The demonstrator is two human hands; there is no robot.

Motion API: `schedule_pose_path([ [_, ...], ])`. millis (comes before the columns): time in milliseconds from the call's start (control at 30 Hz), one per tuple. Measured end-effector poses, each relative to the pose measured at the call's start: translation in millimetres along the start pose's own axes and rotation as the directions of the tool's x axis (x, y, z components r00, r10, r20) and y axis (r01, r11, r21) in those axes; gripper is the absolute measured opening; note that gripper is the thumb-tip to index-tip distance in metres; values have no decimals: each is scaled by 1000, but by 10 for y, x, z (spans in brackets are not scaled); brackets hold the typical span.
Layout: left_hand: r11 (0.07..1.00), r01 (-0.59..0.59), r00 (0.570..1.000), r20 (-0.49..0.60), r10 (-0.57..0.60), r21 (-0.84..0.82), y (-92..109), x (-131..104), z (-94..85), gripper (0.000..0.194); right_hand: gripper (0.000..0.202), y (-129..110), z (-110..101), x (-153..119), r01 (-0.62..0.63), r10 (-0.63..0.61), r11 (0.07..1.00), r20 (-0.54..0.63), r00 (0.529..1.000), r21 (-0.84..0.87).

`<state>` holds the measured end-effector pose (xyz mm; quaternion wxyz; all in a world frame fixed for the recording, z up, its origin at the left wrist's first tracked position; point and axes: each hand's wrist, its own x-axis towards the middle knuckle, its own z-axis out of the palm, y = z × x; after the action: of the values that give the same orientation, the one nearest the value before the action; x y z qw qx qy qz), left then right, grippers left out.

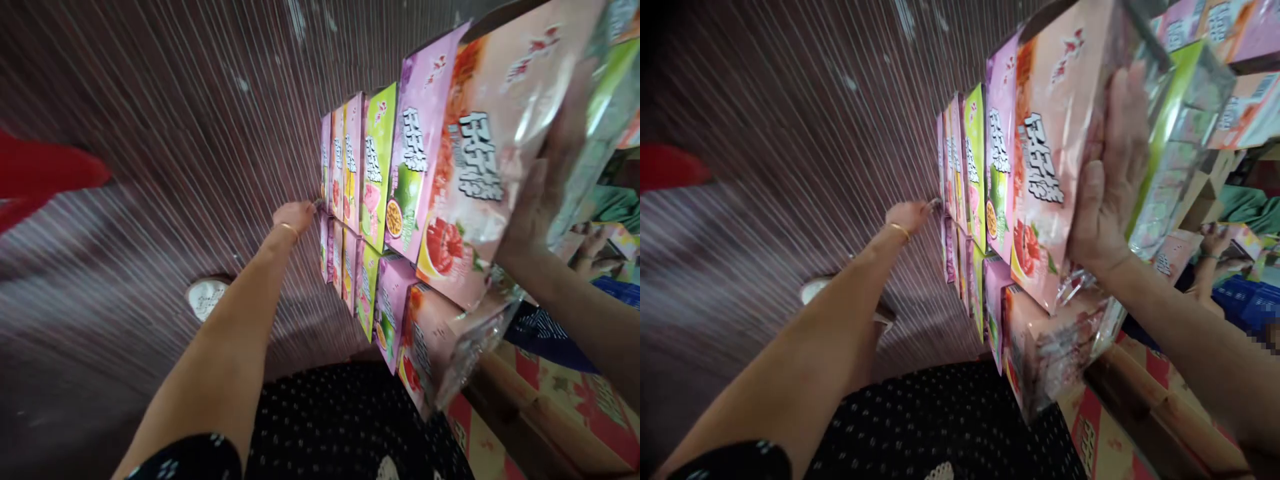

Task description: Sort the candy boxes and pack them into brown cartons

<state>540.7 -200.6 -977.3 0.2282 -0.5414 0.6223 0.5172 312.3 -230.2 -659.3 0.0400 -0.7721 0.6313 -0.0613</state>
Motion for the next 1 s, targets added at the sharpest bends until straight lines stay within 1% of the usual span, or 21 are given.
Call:
schedule_pose_path([
  [33, 999, 47, 998, -44, -48, -17, -75, -211, 71, 47, 61, 21, 21, 1, 79, -79, 997, 2, 997, -3],
  [67, 994, 95, 990, -101, -99, -46, -126, -427, 107, 48, 62, 38, 45, 9, 127, -127, 992, -12, 992, -10],
  [100, 988, 131, 978, -155, -142, -79, -151, -647, 117, 47, 63, 51, 70, 25, 126, -127, 992, -29, 991, -20],
  [133, 983, 150, 966, -194, -169, -109, -149, -870, 108, 45, 64, 60, 91, 51, 83, -84, 996, -44, 995, -31],
  [167, 980, 152, 962, -208, -176, -129, -127, -1096, 93, 43, 66, 65, 102, 86, 29, -30, 998, -35, 999, -48],
  [233, 979, 133, 969, -186, -161, -154, -48, -1560, 67, 38, 69, 59, 64, 156, -51, 54, 995, 34, 998, -86],
  [300, 974, 125, 975, -158, -156, -189, 36, -2029, 68, 35, 68, 7, -83, 146, -87, 95, 993, 98, 991, -84],
  [333, 967, 128, 974, -154, -164, -218, 73, -2260, 76, 34, 66, -47, -195, 74, -97, 103, 993, 103, 989, -65],
  [367, 959, 133, 971, -159, -176, -249, 111, -2483, 85, 34, 64, -121, -319, -58, -99, 102, 995, 86, 991, -33],
  [400, 951, 137, 967, -170, -189, -277, 155, -2693, 92, 34, 62, -213, -443, -253, -94, 94, 996, 49, 994, 5],
  [467, 942, 129, 960, -200, -197, -309, 281, -3055, 95, 33, 57, -423, -626, -792, -66, 70, 995, -52, 996, 80],
  [533, 950, 85, 962, -222, -157, -301, 485, -3301, 77, 33, 52, -601, -663, -1393, -79, 86, 994, -90, 992, 75],
  [567, 956, 48, 968, -225, -116, -289, 613, -3372, 61, 34, 52, -657, -625, -1654, -90, 93, 994, -48, 995, 61],
  [600, 962, 3, 973, -221, -66, -274, 751, -3406, 40, 35, 53, -687, -561, -1862, -94, 92, 995, 54, 994, 31],
  [633, 967, -39, 976, -215, -17, -253, 889, -3407, 17, 38, 55, -691, -485, -2009, -115, 113, 993, 132, 985, 3],
  [667, 971, -77, 978, -207, 29, -225, 1017, -3380, -9, 40, 57, -676, -409, -2094, -131, 132, 991, 206, 970, -22],
  [700, 976, -106, 978, -198, 68, -191, 1128, -3334, -37, 42, 58, -647, -345, -2127, -147, 153, 988, 254, 955, -43],
  [767, 982, -142, 976, -185, 117, -126, 1281, -3213, -96, 46, 61, -579, -270, -2092, -169, 180, 984, 287, 941, -64],
  [900, 983, -155, 974, -183, 135, -100, 1376, -3024, -164, 49, 62, -530, -268, -1979, -160, 179, 984, 314, 932, -84],
  [967, 983, -152, 972, -195, 130, -106, 1406, -3011, -82, 49, 62, -556, -268, -1969, -155, 176, 984, 323, 930, -90],
  [1000, 982, -151, 972, -195, 128, -111, 1424, -3042, 13, 50, 62, -574, -263, -1967, -156, 179, 983, 322, 930, -96],
])
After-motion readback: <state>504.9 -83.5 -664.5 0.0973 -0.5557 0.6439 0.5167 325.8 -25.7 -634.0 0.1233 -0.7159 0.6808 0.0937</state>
